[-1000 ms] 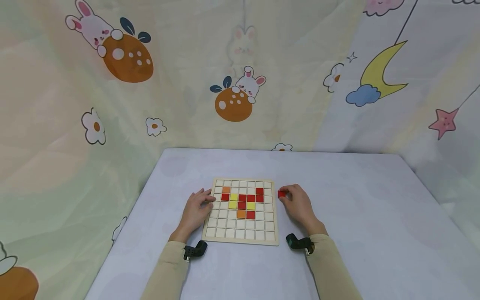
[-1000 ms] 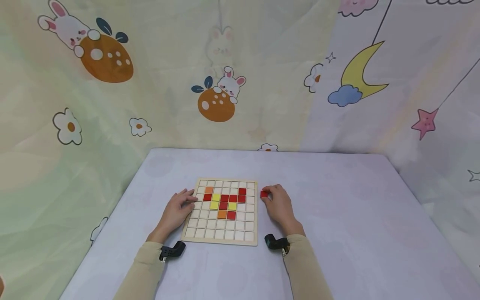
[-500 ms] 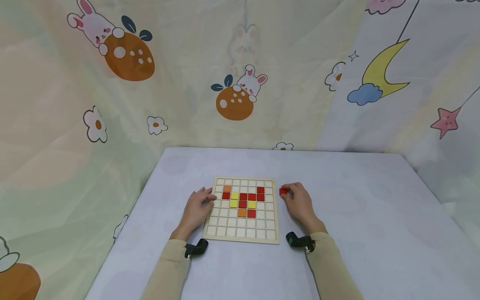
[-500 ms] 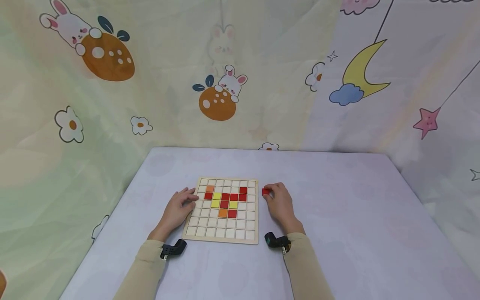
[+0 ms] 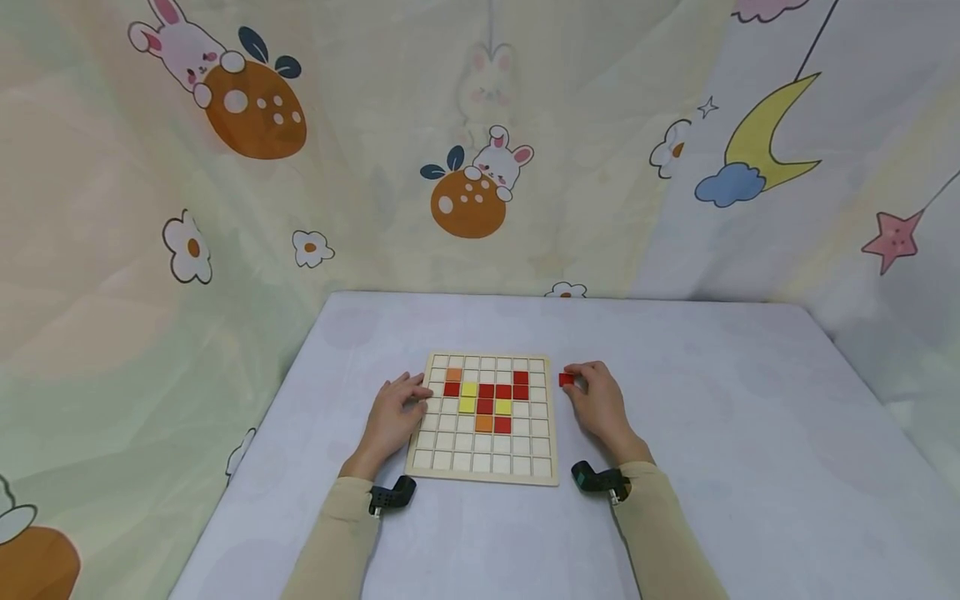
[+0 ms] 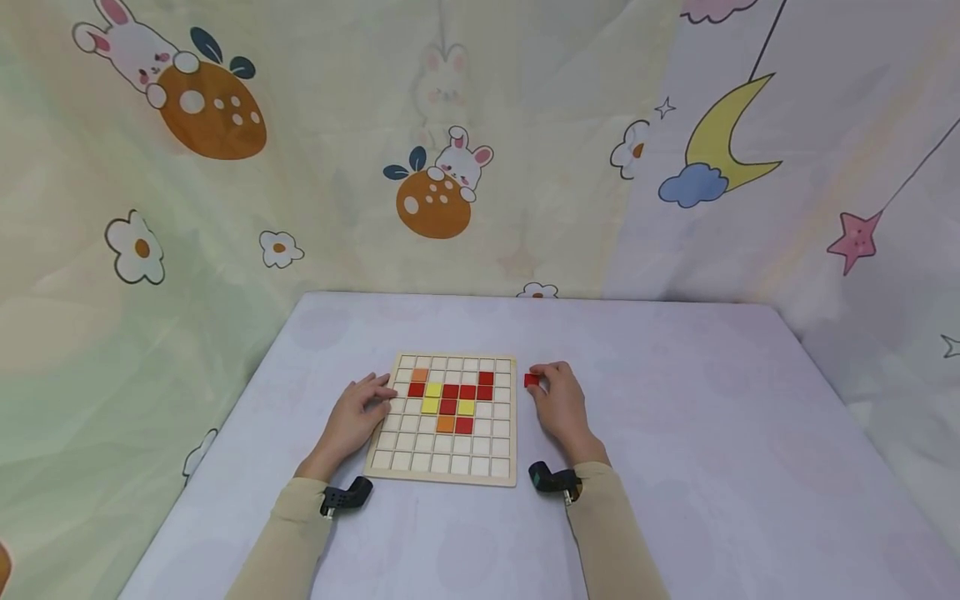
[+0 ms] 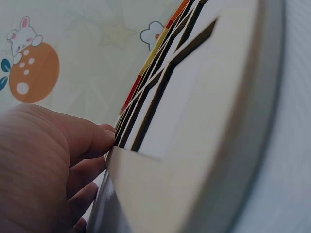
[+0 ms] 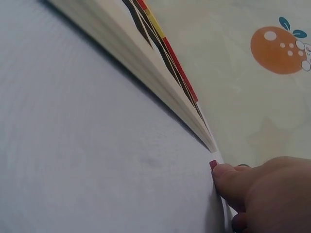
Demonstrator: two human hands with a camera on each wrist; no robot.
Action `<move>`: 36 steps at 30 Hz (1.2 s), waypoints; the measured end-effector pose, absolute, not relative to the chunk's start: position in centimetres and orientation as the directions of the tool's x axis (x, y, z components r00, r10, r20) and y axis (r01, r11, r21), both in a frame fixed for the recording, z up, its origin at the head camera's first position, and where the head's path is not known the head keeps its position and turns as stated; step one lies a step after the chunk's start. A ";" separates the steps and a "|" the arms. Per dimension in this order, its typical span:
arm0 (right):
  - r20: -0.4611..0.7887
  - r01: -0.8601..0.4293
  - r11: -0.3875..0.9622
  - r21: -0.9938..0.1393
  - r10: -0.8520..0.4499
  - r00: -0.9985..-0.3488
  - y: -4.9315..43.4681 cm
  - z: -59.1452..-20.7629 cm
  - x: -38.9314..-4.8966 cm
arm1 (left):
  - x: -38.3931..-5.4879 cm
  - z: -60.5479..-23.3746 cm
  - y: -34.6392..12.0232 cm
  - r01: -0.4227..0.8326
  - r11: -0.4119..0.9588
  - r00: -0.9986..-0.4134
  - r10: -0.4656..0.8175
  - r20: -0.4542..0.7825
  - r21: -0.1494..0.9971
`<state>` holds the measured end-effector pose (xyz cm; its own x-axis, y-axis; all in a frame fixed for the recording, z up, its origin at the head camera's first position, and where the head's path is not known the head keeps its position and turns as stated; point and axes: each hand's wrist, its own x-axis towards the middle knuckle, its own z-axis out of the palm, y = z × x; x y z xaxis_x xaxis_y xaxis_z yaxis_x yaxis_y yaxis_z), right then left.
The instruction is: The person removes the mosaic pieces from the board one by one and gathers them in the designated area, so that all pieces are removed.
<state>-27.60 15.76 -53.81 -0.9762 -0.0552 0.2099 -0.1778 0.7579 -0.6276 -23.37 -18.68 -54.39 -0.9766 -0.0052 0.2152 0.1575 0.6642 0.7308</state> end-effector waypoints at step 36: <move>0.176 -0.215 0.721 -0.659 -0.130 -0.976 13.3 -51.5 -26.3 | -23.5 -54.5 -18.6 0.148 0.664 -0.979 -0.010 0.206 0.733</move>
